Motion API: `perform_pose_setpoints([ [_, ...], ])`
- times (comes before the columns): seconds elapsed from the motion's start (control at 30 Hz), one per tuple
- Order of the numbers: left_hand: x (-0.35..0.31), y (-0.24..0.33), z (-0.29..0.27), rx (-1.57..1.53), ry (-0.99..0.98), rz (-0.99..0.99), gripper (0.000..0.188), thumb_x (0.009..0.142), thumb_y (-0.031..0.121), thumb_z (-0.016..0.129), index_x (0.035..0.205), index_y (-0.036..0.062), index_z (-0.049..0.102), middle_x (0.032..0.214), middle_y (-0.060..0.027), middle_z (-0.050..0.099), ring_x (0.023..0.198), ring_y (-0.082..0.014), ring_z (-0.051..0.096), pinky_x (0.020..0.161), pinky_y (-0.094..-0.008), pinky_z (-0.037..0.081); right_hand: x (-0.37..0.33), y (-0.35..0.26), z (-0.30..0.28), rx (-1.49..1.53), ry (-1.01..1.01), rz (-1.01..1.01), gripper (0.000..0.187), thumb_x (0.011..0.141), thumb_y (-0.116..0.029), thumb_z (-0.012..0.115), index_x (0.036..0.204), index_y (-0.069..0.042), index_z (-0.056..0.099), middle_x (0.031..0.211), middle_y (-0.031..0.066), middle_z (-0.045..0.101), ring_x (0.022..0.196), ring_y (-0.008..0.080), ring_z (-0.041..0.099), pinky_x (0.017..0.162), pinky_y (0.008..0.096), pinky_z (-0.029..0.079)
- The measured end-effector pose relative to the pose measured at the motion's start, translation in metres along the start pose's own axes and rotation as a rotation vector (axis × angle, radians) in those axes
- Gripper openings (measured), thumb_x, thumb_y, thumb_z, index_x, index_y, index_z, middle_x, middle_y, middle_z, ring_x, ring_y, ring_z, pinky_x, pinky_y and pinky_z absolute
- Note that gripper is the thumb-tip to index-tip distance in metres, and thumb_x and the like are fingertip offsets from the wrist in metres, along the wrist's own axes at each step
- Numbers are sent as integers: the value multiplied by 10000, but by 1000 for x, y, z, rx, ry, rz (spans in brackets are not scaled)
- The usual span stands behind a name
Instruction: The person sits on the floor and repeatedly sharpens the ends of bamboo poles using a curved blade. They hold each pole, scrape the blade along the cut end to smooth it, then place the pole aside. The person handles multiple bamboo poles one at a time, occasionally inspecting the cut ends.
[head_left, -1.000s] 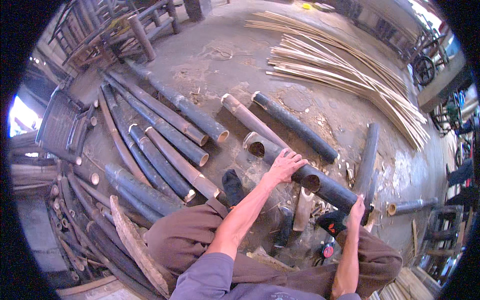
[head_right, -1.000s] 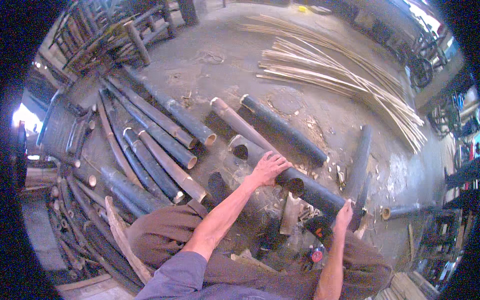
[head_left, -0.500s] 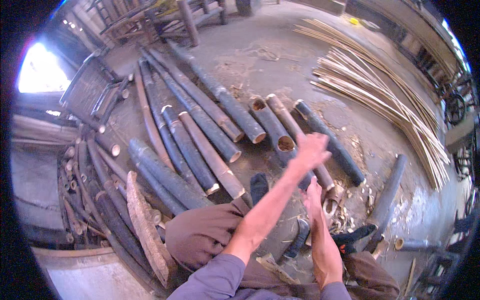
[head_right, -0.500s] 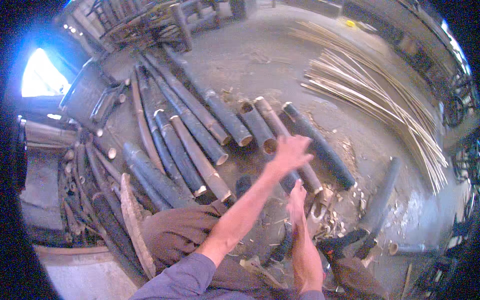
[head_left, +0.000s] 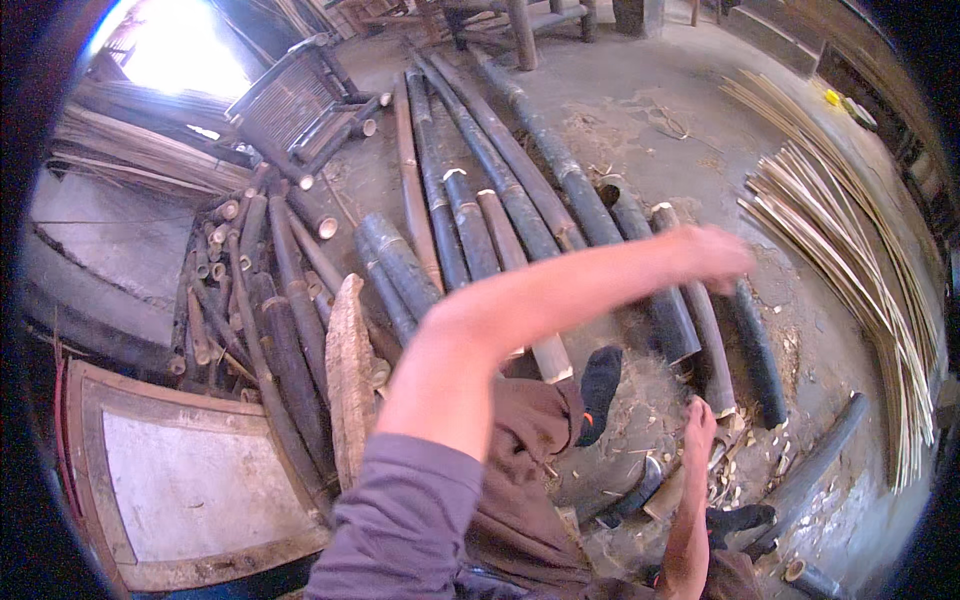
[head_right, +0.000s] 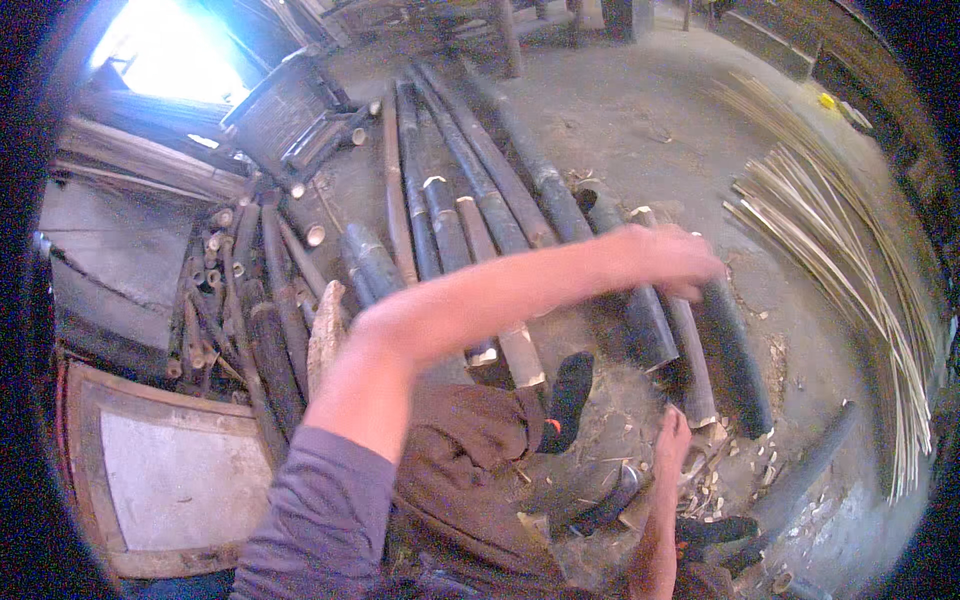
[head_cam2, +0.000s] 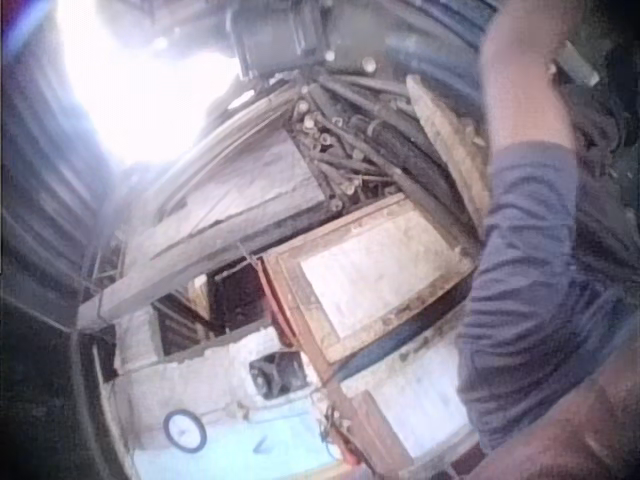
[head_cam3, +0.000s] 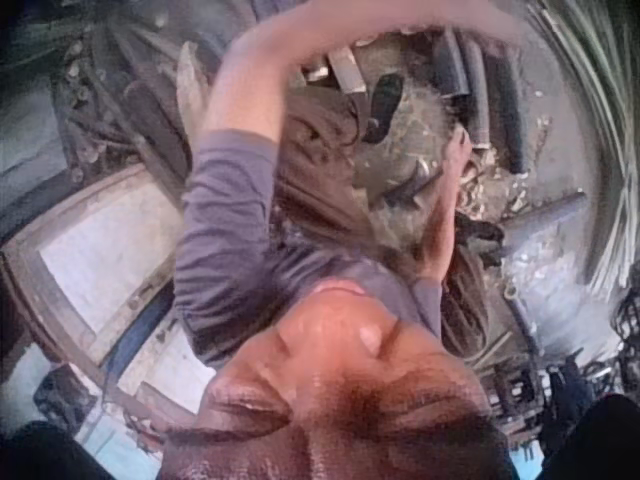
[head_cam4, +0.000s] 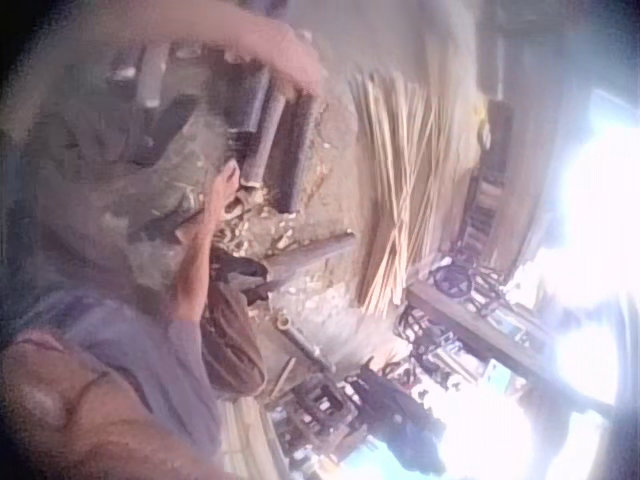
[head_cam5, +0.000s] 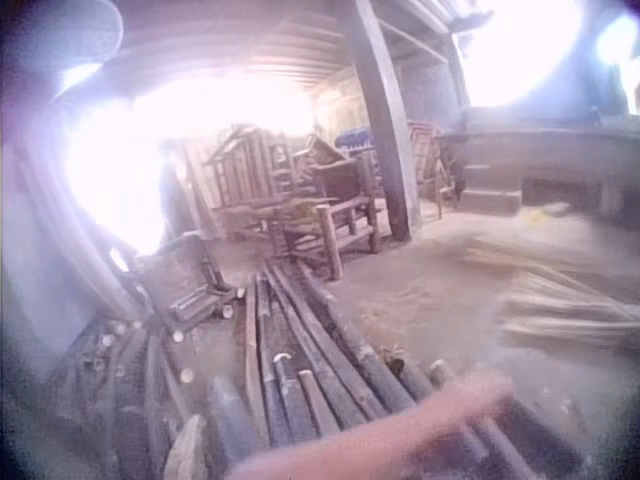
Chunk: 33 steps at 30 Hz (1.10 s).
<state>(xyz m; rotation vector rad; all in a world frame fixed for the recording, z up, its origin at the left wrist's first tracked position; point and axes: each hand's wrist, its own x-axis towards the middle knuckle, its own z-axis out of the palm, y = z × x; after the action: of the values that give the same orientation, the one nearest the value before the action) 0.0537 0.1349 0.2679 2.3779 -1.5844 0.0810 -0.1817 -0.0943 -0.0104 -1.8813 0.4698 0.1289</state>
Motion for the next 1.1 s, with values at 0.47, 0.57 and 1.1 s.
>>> perform_pose_setpoints([
  [0.47,-431,114,70,-416,595,-1634,393,871,267,625,1161,3,607,1004,-141,683,939,-224,645,841,-347,498,-104,21,-105,203,-22,275,320,975,-319,525,1049,-15,590,831,11,577,689,88,544,574,237,440],
  [0.57,-429,163,110,-335,996,-1653,328,882,224,618,1120,-2,598,972,-118,665,892,-212,629,813,-345,494,-125,8,-108,235,-70,162,288,971,-305,527,994,-28,605,770,-25,561,666,71,524,567,228,426],
  [1.1,-318,233,213,-1587,1743,-1520,677,823,503,694,1211,-23,518,1134,-127,600,1064,-263,575,956,-400,456,-127,124,-119,39,-159,147,322,987,-290,525,1180,-36,570,821,41,592,629,103,560,539,237,478],
])
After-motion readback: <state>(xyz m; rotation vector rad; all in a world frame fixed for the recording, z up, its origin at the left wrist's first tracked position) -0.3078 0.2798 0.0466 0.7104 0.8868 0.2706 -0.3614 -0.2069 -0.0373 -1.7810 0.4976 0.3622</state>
